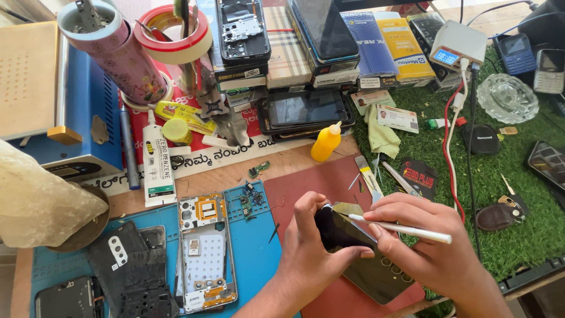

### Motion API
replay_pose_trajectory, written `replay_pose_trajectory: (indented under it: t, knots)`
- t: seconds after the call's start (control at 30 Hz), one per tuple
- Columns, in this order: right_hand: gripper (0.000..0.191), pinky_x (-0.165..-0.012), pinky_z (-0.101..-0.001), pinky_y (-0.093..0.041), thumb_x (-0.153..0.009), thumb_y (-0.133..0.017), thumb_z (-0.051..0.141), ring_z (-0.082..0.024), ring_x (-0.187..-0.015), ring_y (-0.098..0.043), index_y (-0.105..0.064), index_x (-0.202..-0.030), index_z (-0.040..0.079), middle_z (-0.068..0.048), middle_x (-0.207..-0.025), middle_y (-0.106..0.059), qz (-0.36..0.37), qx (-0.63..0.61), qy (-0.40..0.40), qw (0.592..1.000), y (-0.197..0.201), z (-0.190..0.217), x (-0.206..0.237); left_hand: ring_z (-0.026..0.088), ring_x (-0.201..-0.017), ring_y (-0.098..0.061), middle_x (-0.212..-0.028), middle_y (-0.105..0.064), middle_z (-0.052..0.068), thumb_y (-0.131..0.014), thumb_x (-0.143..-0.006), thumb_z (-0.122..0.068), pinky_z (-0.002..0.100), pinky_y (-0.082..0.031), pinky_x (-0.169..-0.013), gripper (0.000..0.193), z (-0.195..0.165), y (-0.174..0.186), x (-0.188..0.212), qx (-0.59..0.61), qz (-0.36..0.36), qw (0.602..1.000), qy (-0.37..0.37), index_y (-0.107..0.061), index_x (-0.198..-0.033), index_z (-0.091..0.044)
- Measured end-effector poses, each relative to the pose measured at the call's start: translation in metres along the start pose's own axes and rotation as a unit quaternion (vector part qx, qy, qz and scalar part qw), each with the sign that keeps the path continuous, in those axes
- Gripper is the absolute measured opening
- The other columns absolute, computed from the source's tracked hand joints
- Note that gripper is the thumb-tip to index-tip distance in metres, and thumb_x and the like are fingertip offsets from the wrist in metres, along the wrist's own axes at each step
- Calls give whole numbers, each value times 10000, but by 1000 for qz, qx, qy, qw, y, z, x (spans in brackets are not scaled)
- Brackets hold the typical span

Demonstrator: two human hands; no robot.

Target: The person cleans the back glass panel of a smartphone, applies adhesive from a yellow bottle onto the panel, wipes the surface, and presses the back cover onto the disassembled phone body on the workbench.

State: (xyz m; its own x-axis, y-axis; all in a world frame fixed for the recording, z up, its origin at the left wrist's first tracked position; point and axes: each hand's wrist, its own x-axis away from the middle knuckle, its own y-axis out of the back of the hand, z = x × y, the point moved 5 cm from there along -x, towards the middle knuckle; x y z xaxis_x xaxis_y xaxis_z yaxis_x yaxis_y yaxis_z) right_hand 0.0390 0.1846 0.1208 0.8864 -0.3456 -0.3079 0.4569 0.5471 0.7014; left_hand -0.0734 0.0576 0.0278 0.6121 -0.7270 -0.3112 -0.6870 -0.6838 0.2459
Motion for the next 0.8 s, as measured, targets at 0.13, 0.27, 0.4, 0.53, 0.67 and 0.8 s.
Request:
replay_pose_trajectory:
  t: [0.13, 0.27, 0.4, 0.53, 0.67, 0.8]
  knots:
    - [172, -718, -294, -613, -811, -764, 95, -206, -865, -740, -745, -971, 33, -79, -933, -783, 8, -20, 14, 1000, 5, 0, -3, 293, -909, -706, -1087, -628, 124, -1007, -681, -380, 403, -581, -762, 975, 3, -3, 4, 30, 18, 999, 6, -335, -1319, -77]
    - [248, -764, -321, -614, -773, -719, 57, -227, -913, -740, -744, -1018, 23, -112, -1000, -770, 9, -2, 21, 1000, 8, 4, 8, 306, -949, -694, -1169, -603, 150, -1007, -694, -330, 411, -574, -810, 976, -2, -3, 9, 31, -8, 998, -61, -327, -1345, -72]
    - [246, -794, -303, -608, -804, -738, 59, -217, -925, -769, -707, -1044, 10, -99, -1026, -740, 0, 38, 92, 995, 4, 15, 21, 301, -1022, -709, -1229, -603, 151, -1003, -740, -282, 412, -582, -873, 947, -3, -3, 12, 46, -1, 996, -78, -328, -1373, -81]
    - [236, -811, -309, -610, -819, -738, 14, -229, -928, -742, -704, -1051, -15, -112, -1010, -726, -36, 25, 99, 994, -2, 20, 32, 336, -1095, -689, -1263, -589, 173, -992, -725, -221, 433, -567, -931, 945, -5, -1, 12, 49, -5, 993, -105, -320, -1372, -74]
    - [256, -812, -324, -610, -809, -747, 21, -235, -907, -774, -704, -1056, -30, -134, -1001, -727, -52, 11, 110, 993, -5, 18, 34, 342, -1107, -685, -1254, -584, 176, -983, -715, -187, 434, -561, -942, 934, -4, -2, 12, 58, -5, 994, -95, -323, -1367, -74]
    - [263, -824, -343, -610, -812, -760, 33, -241, -912, -769, -703, -1063, -24, -132, -996, -728, -56, 23, 125, 990, -5, 18, 35, 336, -1116, -691, -1272, -589, 176, -987, -719, -192, 425, -566, -944, 933, -3, -3, 13, 61, 1, 994, -90, -327, -1368, -73]
